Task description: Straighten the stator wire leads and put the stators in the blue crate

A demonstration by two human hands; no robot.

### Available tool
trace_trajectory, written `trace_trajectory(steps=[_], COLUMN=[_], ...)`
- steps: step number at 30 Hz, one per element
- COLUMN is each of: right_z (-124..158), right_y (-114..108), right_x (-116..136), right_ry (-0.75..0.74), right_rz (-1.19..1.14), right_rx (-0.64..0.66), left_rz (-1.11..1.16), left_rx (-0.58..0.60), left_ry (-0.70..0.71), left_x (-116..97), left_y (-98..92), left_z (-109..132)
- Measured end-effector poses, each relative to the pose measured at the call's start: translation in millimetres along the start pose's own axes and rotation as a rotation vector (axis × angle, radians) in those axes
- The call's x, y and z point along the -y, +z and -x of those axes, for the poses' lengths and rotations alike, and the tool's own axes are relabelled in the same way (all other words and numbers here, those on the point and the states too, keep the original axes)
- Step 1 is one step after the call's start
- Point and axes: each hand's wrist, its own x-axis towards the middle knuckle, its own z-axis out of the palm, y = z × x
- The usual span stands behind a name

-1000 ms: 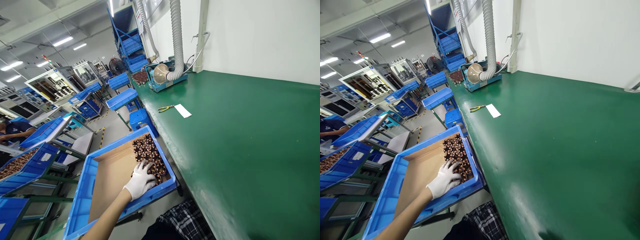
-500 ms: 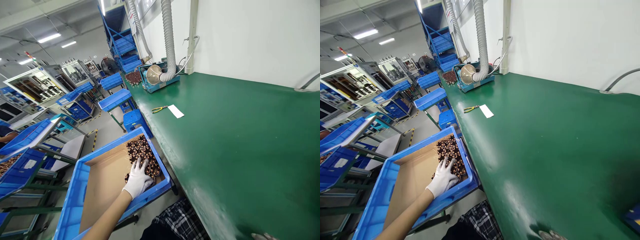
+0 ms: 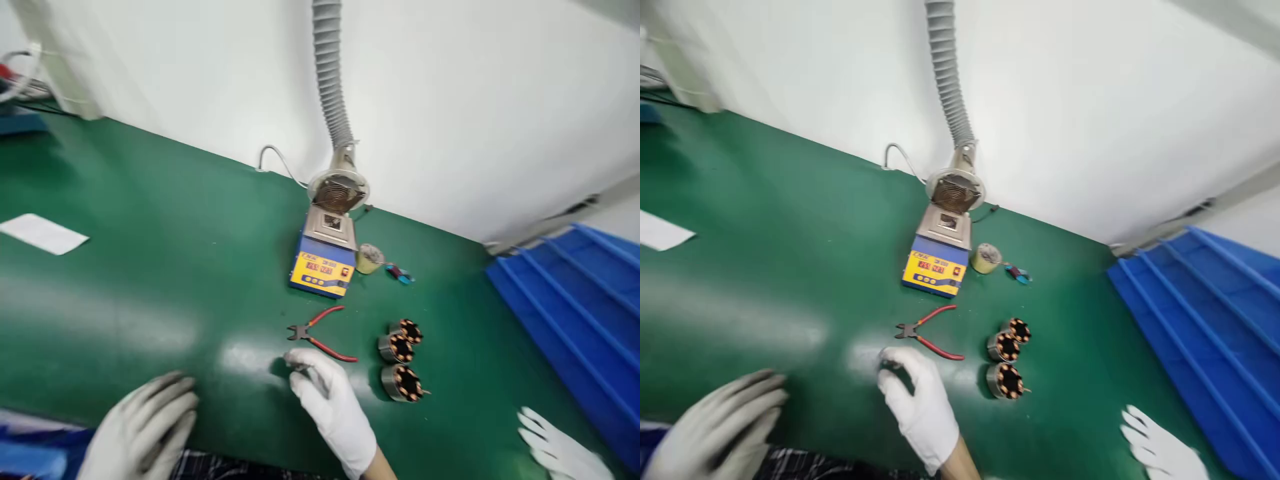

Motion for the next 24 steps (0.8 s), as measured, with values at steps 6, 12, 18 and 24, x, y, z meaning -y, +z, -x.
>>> trace_trajectory(steps=[6, 12, 18, 24], right_z=[44, 72, 58, 23], right_y=[-97, -132, -90, -15], right_x=[-22, -72, -49, -19], right_ry=[0.109, 0.167, -0.062, -0.218], right_rz=[0.505, 1.11, 1.055, 0.8], right_rx=[-0.696, -0.351, -0.176, 0.208], left_rz=[0.087, 0.133, 0.157, 0.29], left_rx=[0.195, 0.194, 0.229, 0.215], left_ry=[0.284, 0.262, 0.235, 0.024], left_x=[-81, -82, -86, -76], left_y=[65.8, 69.8, 62.7, 48.6], left_z=[-78, -79, -82, -76])
